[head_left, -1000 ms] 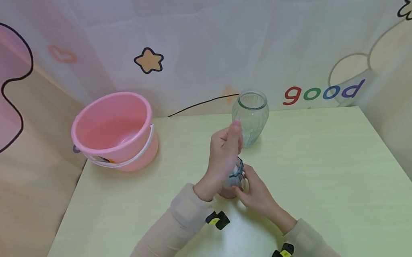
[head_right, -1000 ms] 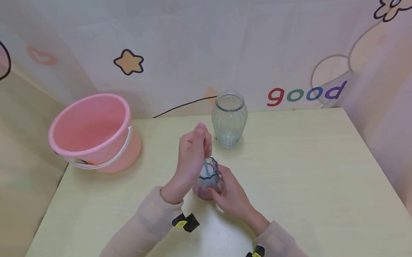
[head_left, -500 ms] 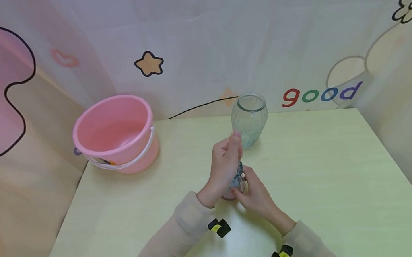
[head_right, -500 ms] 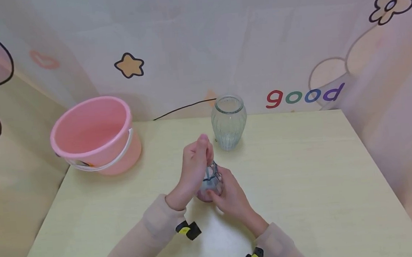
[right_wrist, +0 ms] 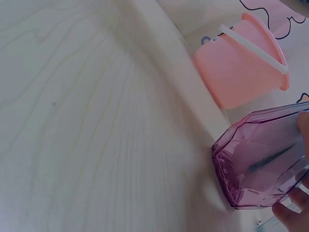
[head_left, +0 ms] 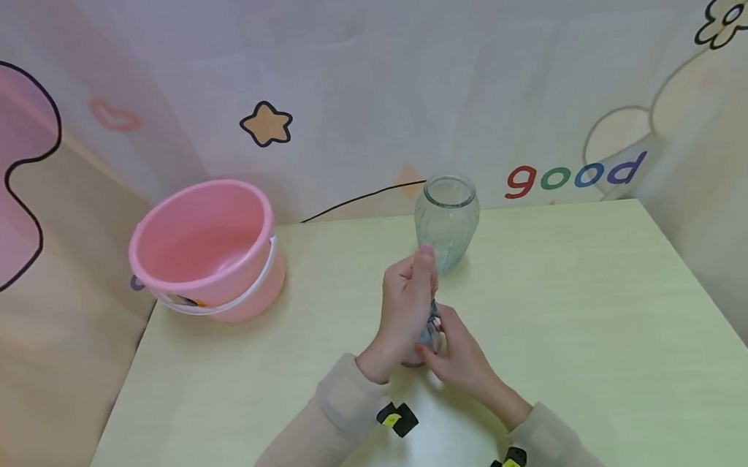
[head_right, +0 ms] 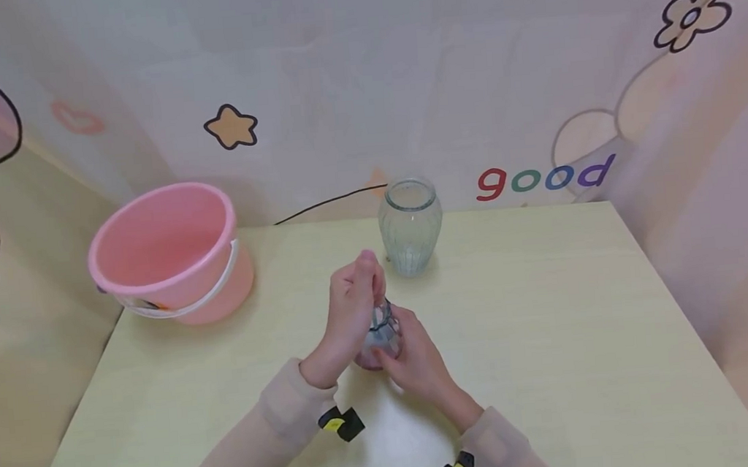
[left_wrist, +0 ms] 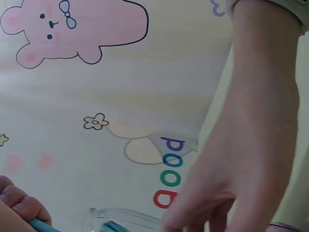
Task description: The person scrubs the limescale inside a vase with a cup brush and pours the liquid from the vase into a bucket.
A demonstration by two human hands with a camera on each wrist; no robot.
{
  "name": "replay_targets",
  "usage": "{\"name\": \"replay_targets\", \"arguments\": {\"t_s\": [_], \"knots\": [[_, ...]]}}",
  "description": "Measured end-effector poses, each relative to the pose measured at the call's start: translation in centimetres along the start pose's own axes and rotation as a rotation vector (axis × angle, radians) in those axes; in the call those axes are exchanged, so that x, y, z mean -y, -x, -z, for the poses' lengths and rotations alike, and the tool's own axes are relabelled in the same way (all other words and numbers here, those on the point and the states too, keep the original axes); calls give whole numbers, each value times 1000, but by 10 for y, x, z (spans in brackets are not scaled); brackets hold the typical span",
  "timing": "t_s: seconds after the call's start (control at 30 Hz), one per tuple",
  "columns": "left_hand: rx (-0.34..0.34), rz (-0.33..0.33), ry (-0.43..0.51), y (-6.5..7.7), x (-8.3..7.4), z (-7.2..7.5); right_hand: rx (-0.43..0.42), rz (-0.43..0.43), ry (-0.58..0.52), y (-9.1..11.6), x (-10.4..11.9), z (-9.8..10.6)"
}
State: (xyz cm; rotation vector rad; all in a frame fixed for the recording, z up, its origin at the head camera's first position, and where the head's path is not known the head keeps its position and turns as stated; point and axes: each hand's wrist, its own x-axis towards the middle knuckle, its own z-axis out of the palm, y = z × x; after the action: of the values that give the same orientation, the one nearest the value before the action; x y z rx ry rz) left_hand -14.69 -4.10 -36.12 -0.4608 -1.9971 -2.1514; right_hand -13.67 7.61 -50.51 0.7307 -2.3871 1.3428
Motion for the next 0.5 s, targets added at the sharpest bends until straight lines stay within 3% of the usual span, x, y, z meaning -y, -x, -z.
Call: {"name": "replay_targets", "arguments": {"t_s": [0.2, 0.5], "knots": [[-31, -88, -8, -8, -7, 0, 10, -26, 8, 0, 2, 0], [-31, -90, -4, -10, -10, 1, 12, -41, 24, 0, 5, 1]]}}
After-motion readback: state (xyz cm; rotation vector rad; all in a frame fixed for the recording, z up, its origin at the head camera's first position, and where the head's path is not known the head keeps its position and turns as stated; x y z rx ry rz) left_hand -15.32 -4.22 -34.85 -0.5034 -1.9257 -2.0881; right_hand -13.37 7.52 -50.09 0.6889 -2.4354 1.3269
